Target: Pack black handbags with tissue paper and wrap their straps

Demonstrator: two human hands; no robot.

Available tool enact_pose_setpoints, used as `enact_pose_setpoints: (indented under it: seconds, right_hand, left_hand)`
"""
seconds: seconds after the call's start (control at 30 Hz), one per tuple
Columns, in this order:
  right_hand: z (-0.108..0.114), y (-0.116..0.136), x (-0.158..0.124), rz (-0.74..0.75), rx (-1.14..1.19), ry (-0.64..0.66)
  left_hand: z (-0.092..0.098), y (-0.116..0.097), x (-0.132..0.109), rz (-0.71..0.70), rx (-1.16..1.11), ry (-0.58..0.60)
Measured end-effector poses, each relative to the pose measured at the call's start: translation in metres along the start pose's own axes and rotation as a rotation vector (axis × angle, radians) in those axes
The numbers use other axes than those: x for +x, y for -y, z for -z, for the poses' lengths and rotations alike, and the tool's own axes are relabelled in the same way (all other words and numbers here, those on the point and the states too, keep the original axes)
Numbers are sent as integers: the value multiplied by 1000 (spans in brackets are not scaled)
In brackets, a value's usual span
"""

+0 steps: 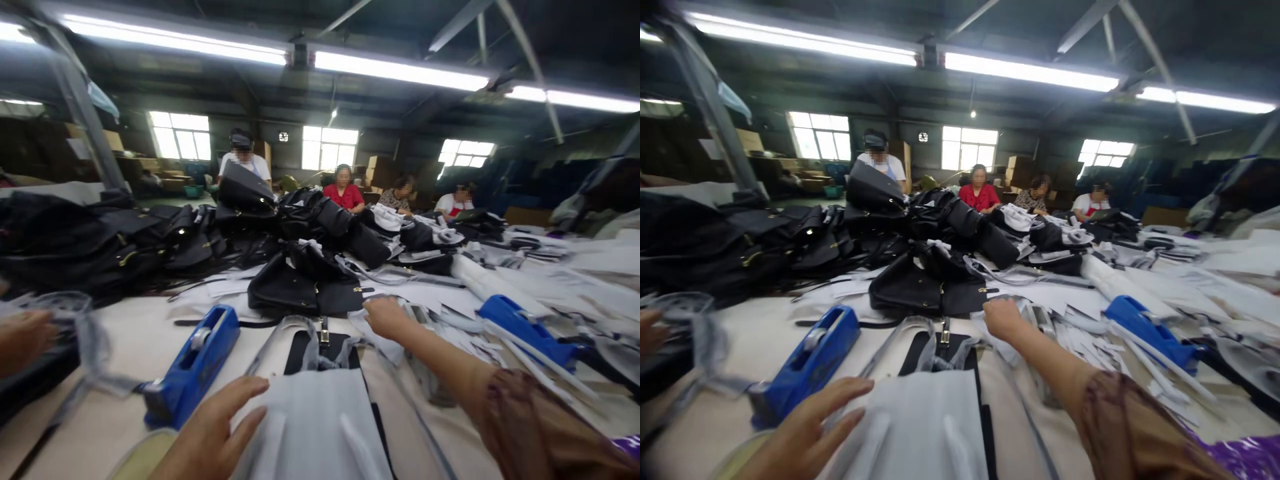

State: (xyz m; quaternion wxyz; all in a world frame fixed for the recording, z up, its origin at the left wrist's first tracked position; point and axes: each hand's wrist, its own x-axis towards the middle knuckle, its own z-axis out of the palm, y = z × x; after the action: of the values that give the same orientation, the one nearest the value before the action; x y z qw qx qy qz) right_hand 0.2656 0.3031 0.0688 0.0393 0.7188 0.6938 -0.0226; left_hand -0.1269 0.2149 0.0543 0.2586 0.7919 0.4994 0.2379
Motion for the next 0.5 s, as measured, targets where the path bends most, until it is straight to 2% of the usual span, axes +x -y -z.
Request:
enact_pose_setpoints:
  seconds: [0.1, 0.2, 0.33, 0.5]
  right_hand:
    - [13, 22, -54, 191, 176, -20]
    - [20, 46, -110, 336, 355, -32]
    - [25, 78, -159, 460, 574, -36]
    - [34, 95, -190, 551, 576, 4]
  left_hand:
    - [19, -3, -25, 228, 5, 20]
    - [21, -2, -36, 358, 62, 37]
    - [7, 12, -20, 373, 243, 19]
    - [-12, 32, 10, 479, 438, 116]
